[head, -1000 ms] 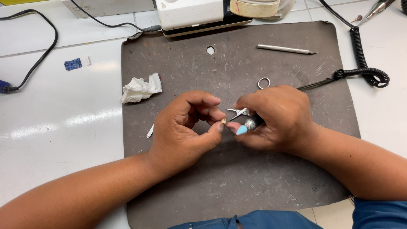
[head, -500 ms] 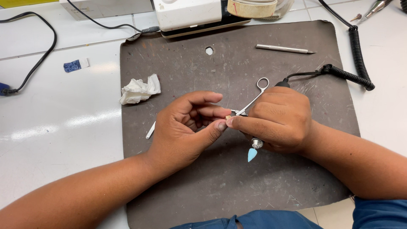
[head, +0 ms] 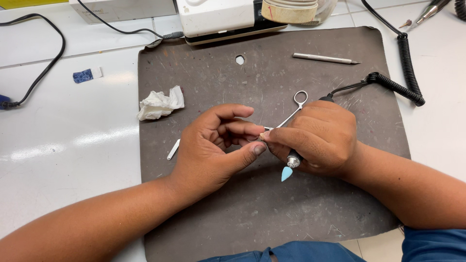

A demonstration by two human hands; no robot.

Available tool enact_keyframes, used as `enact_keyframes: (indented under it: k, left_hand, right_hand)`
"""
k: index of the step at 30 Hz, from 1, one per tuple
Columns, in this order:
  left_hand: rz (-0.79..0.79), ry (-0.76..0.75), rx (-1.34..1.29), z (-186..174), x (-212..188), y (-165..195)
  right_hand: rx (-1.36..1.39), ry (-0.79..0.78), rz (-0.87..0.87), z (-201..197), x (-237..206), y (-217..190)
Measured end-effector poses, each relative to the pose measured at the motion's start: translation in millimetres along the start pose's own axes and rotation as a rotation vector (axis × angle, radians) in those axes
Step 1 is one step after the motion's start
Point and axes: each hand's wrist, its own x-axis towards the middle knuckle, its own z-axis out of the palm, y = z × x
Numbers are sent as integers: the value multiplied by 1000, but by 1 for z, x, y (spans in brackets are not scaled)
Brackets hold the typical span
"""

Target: The person holds a small tooth-shaped object and uses a rotary tool with a light blue abrasive tip to grind and shape its surface. The person repeatedly rotates the object to work on different sides while the tool remains in contact with the material.

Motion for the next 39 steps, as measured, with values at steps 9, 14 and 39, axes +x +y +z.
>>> enact_keyframes:
  k: [9,14,39]
  left_hand:
    - [61,-13,41,-3,-5,0]
    - [135,-19,103,-1,-8,1]
    - [170,-2,259,-1,-7,5]
  right_hand:
    - [7,-14,87,0,-6,-2]
    - [-198,-65,182,4,-9,-2]
    - [-267,-105,176,8,-9,-4]
